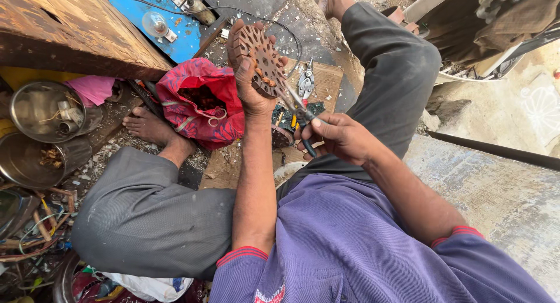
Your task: The person sits on the floor and uses pliers to pull copper windings out of the slots of a motor stator. They repeatedly grip and extract the copper coils, placing the removed pieces into a red bag nearby.
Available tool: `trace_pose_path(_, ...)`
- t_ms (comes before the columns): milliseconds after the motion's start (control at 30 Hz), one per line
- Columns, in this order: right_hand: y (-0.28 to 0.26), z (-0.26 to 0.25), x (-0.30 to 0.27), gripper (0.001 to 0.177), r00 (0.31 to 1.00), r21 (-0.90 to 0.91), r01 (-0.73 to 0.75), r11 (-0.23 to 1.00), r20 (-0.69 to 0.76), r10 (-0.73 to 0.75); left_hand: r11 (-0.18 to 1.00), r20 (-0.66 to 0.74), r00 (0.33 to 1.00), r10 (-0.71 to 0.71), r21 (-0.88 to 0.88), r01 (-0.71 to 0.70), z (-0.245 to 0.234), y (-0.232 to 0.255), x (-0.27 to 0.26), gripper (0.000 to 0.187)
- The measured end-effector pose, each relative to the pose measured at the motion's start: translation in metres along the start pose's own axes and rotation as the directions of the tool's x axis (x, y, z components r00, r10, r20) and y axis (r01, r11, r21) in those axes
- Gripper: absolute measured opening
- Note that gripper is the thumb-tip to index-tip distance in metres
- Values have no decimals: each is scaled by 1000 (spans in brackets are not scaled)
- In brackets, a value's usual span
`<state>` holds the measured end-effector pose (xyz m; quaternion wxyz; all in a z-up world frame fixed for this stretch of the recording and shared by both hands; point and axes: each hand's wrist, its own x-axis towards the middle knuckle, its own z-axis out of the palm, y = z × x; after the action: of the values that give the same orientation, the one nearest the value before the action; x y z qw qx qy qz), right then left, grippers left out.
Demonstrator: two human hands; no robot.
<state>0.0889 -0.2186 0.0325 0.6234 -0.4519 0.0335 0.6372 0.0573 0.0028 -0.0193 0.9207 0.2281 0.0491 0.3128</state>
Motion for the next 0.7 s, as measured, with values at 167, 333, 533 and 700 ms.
trace_pose_path(167,-14,2,-3,32,999,-49,-43,998,15,44,999,-24,1000,-2,52,3,0,-2,-3,80)
trace_pose_path(333,-14,29,10,32,996,170,-41,985,-68,53,955,-65,996,55,295,-33,-2,-11,-4,85)
trace_pose_path(533,24,22,31,47,908,736,-172,655,376,-184,986,-32,987,-159,-50,158,16,-21,-4,81)
trace_pose_path(700,10,-4,10,42,677,-813,145,564,-334,-656,276,137,958,252,939,-206,-7,-39,-10,77)
